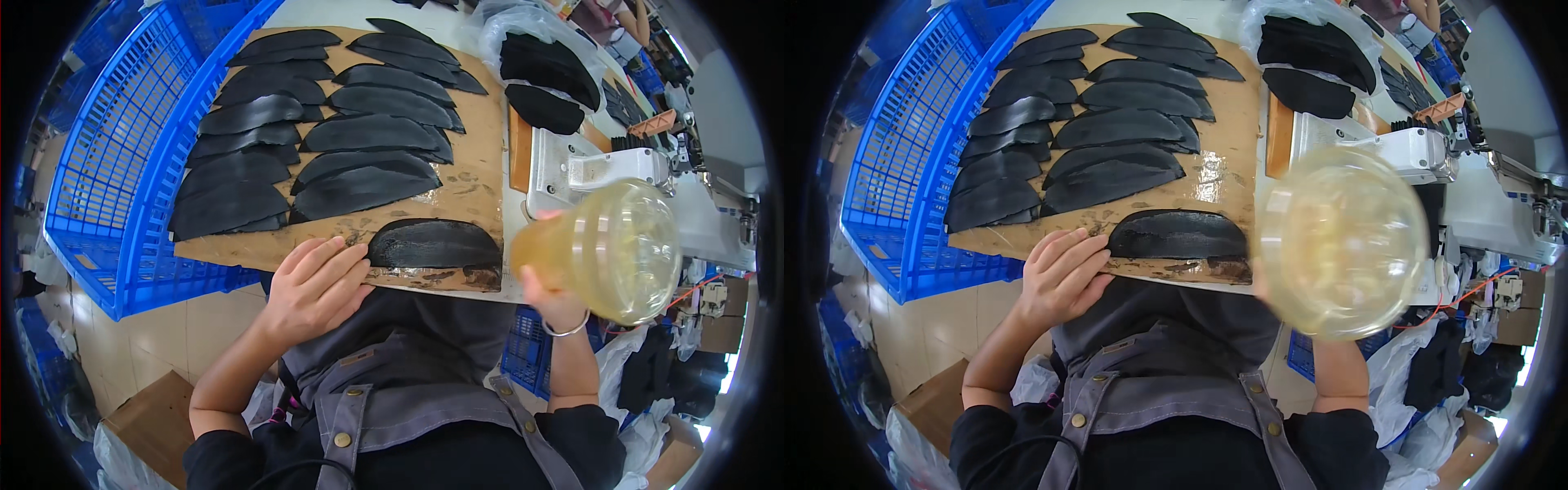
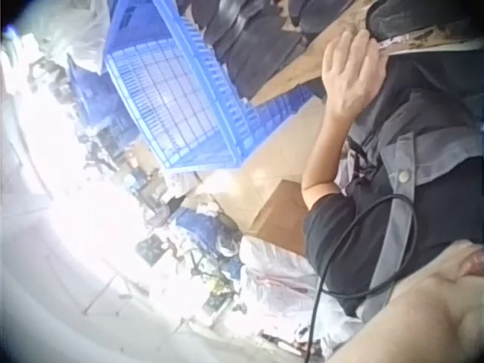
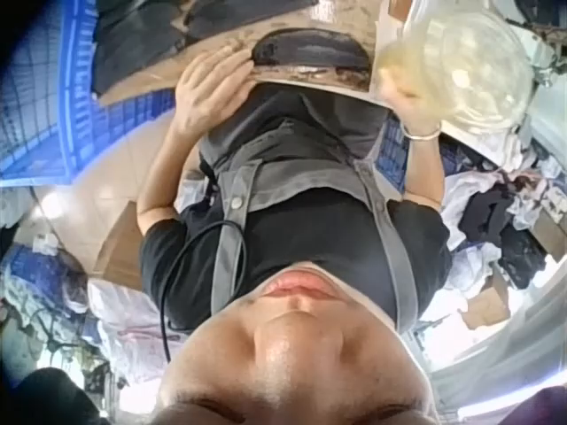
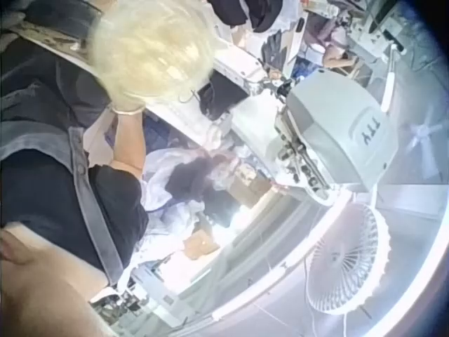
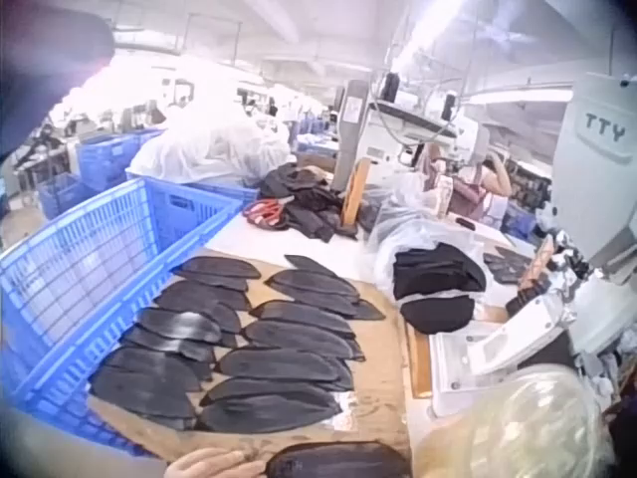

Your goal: The recorder applies glue to small black shoe components from a squeeze bottle and stacks them on a workbench.

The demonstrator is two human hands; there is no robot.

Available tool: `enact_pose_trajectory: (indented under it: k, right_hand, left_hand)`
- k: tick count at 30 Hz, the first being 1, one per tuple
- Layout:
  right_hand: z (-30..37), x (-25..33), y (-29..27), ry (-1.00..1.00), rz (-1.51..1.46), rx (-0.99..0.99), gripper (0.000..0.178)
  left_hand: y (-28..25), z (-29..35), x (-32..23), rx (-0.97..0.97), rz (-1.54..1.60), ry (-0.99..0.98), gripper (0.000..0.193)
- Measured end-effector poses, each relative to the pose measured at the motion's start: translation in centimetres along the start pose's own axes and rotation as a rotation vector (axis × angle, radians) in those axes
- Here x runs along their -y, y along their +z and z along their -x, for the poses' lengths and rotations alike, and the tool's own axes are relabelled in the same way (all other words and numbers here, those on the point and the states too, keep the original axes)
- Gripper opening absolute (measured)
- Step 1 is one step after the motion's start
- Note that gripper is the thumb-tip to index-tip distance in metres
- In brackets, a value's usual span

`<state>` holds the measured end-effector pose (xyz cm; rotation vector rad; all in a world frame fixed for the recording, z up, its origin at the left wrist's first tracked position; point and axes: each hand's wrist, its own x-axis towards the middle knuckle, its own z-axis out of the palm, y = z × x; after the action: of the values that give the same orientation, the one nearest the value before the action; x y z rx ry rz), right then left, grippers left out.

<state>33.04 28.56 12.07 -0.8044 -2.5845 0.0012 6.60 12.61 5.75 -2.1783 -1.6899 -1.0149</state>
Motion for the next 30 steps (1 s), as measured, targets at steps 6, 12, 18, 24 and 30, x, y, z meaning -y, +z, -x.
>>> enact_pose_trajectory:
  k: [6,12,18,24,30]
  right_hand:
    - [0.7,-2.7,0.9,0.292,-1.102,-0.811,0.069]
    - [2.3,-3.5,2.4,0.304,-2.252,-0.673,0.069]
    - [2.5,-2.2,3.9,0.43,-2.576,-0.711,0.066]
    - [3.2,-2.8,5.3,0.481,-2.452,-0.651,0.066]
    - [3.2,-2.7,5.5,0.492,-2.455,-0.571,0.067]
  left_hand:
    - [0.2,-3.3,-1.8,-0.139,0.06,-0.135,0.031]
    - [1.3,-9.1,-4.0,0.269,0.17,-0.118,0.051]
    - [2.7,-10.9,-4.0,0.392,0.153,-0.113,0.052]
    - [2.6,-11.6,-3.6,0.412,0.211,-0.146,0.042]
    - [2.6,-11.6,-3.1,0.35,0.224,-0.192,0.03]
